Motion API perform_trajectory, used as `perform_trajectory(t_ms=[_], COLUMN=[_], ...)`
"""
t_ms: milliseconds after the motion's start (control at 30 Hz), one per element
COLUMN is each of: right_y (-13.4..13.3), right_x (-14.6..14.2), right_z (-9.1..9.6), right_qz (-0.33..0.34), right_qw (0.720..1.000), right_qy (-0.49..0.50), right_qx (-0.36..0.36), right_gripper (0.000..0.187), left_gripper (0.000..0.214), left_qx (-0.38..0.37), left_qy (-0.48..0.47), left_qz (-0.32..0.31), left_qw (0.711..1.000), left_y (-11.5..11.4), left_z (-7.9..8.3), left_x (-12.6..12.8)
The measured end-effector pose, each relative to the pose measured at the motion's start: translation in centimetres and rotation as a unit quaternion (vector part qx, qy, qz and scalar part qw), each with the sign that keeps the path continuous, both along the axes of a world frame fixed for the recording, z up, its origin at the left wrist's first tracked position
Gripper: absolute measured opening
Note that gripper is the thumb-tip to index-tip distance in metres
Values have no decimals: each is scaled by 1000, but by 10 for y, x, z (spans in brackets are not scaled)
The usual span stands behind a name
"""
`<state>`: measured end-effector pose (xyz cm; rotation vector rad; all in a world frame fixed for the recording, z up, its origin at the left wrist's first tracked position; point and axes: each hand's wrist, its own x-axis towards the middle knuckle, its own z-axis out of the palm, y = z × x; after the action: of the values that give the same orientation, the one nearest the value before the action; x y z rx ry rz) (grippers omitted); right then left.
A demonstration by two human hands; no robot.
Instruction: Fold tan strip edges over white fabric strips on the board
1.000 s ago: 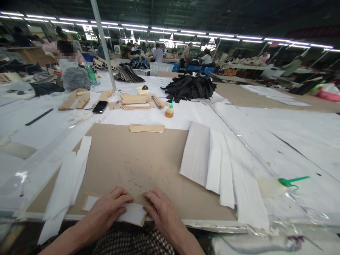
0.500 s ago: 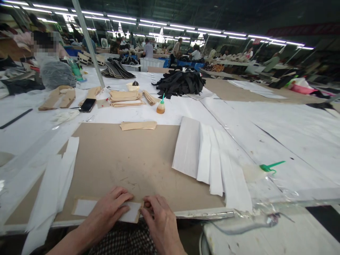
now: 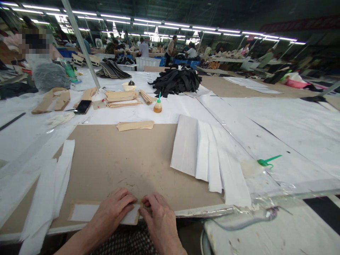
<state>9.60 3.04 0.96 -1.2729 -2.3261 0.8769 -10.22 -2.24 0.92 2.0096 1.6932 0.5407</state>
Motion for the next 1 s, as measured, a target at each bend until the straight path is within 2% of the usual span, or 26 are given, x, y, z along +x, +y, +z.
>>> perform_trajectory(t_ms=[100,333,467,667,867,1000], right_y=[3,0,-2,-4,-5,-9], right_x=[1,0,2,7,9,7], right_z=[4,0,-5,-12,-18,-17], right_qz=[9,13,42,112,164,175], right_qw=[1000,1000,996,971,951,939], right_qy=[7,1,17,-4,-59,-85], right_qx=[-18,16,81,210,256,285], right_gripper=[11,11,16,25,11,12], left_gripper=[16,13,12,16,28,36], left_qx=[15,40,66,125,203,228], left_qy=[4,2,19,76,139,159], left_qz=[0,-8,-23,-97,-119,-124], left_qw=[1000,999,997,985,962,952], left_y=[1,-1,-1,-9,-13,-15], left_z=[-3,-5,-9,-13,-9,-5], left_x=[0,0,-3,-10,-7,-5])
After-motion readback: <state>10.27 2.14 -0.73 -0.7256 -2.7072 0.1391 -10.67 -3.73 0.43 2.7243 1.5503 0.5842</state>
